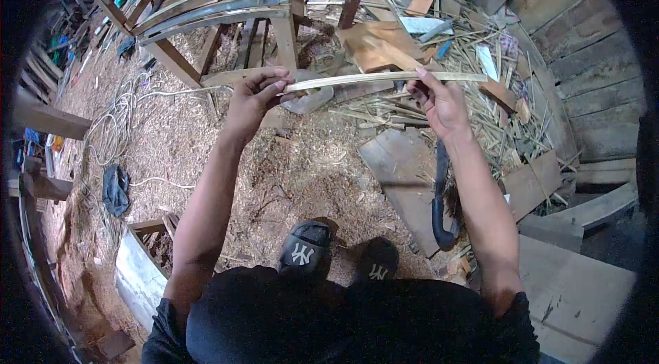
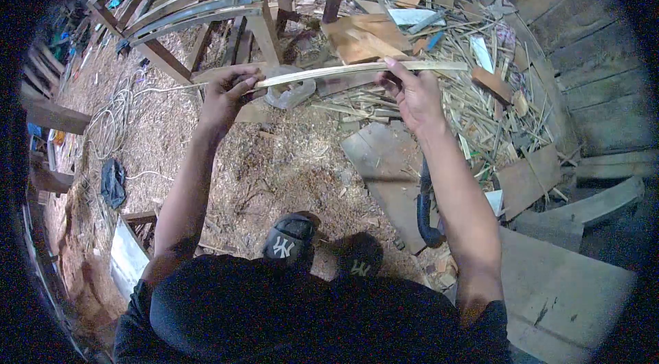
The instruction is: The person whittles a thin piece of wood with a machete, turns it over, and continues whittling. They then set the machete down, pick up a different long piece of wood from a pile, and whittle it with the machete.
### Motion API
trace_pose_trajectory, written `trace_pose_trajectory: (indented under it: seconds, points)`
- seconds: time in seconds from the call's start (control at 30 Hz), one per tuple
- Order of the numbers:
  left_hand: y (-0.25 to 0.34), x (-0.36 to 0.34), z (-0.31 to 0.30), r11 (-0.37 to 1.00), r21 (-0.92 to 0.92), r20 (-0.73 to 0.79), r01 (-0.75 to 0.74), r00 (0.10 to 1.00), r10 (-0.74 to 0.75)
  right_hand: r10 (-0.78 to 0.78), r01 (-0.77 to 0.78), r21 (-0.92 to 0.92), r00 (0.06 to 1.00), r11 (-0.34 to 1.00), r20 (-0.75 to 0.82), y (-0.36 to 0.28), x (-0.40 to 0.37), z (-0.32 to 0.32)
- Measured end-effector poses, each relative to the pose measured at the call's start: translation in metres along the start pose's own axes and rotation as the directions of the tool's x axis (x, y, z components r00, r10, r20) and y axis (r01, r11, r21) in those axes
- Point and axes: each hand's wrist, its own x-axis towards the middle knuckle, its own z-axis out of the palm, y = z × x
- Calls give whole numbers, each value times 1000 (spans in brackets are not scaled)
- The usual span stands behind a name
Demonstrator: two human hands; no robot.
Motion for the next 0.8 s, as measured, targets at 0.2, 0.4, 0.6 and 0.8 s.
trace_pose_trajectory:
  seconds: [0.2, 0.4, 0.6, 0.8]
  points:
    - [-16, -2, 4, 746, 665, 320, -14, 909, -269, 32, -29, -93, 999, 995, 36, 25, -17, -17]
    - [-73, -12, 35, 625, 778, 432, -63, 776, -460, 125, -124, -117, 992, 985, 7, 81, -45, -56]
    - [-136, -42, 41, 616, 787, 383, 46, 746, -545, 306, -308, -2, 946, 951, -103, 131, -79, -73]
    - [-160, -63, 27, 568, 822, 362, -36, 803, -473, 413, -412, 32, 905, 910, -101, 171, -81, -85]
